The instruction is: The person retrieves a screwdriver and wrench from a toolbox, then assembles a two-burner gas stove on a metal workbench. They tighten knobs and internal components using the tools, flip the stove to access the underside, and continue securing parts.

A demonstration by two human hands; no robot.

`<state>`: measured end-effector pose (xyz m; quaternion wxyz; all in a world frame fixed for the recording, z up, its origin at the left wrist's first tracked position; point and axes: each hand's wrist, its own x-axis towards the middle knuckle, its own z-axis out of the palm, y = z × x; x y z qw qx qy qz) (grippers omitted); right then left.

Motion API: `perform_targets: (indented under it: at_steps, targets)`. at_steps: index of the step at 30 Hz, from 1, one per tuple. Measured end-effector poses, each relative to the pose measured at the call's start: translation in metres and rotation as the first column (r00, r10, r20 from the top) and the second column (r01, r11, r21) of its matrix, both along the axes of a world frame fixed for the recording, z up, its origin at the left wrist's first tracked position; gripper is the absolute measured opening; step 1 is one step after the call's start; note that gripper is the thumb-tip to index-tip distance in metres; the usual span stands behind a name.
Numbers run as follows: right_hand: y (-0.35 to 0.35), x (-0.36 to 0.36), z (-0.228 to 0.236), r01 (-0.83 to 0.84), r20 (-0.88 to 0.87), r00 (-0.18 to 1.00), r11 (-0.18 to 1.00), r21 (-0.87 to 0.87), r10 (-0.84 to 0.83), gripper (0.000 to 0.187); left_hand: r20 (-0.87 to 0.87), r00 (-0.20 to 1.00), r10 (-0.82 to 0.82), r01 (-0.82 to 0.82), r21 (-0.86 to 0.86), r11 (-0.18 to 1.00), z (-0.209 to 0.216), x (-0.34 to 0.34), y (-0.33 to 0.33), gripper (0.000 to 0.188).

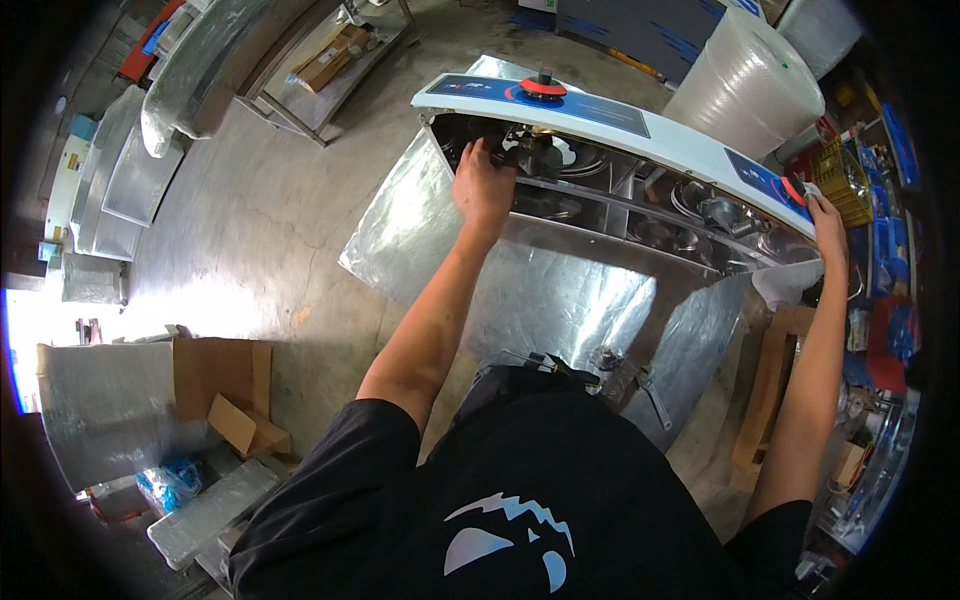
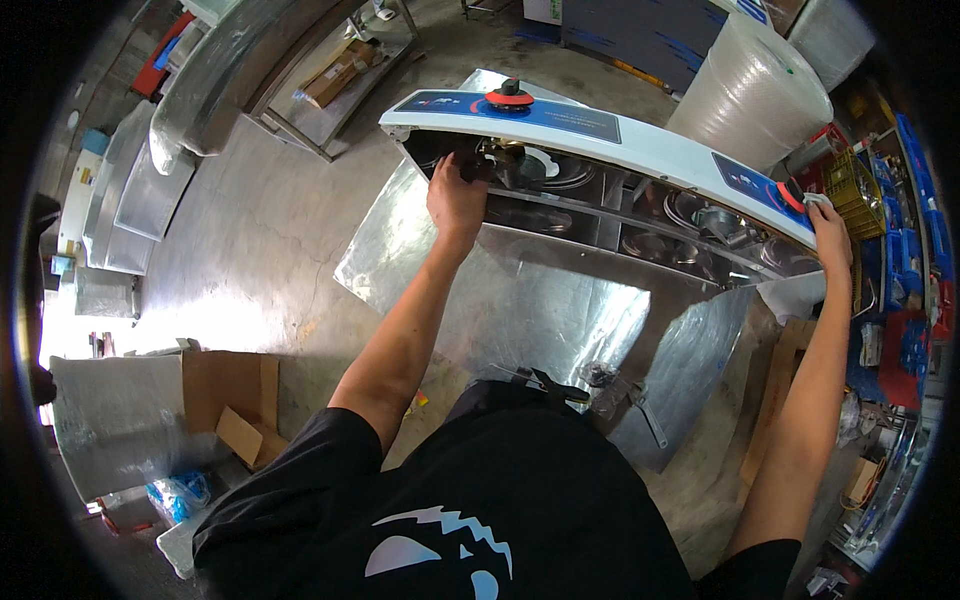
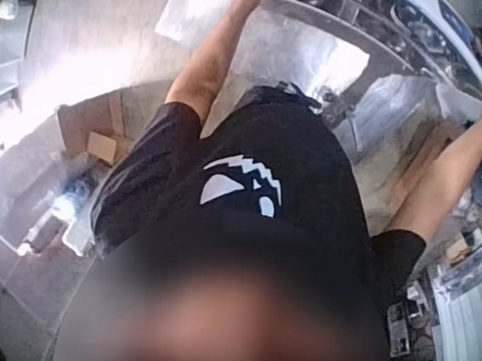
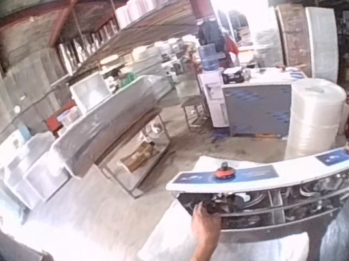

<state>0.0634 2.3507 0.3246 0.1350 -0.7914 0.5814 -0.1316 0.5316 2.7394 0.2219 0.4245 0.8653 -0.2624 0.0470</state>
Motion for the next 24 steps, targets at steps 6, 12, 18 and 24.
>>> perform_targets:
  at_steps: [6, 12, 18, 24]
  targets:
    - [-0.002, -0.002, 0.003, -0.026, -0.048, 0.999, 1.0, 0.006, 0.026, 0.053, 0.112, 0.994, -0.016, 0.016, 0.001, 1.0, -0.003, 0.004, -0.004, 0.039]
    - [-0.006, -0.004, 0.0, 0.043, -0.09, 0.995, 0.999, -0.02, -0.044, 0.055, 0.136, 0.991, 0.007, -0.004, -0.025, 1.0, 0.003, 0.0, -0.006, 0.036]
    - [-0.005, -0.005, 0.003, -0.034, -0.065, 0.997, 0.998, 0.052, 0.037, 0.053, -0.126, 0.95, -0.286, 0.234, -0.318, 0.919, 0.008, 0.022, 0.004, 0.036]
    - [0.001, 0.002, 0.007, -0.005, 0.009, 1.0, 0.996, 0.094, 0.004, 0.053, -0.253, 0.78, -0.572, 0.495, -0.308, 0.812, 0.022, 0.064, -0.007, 0.029]
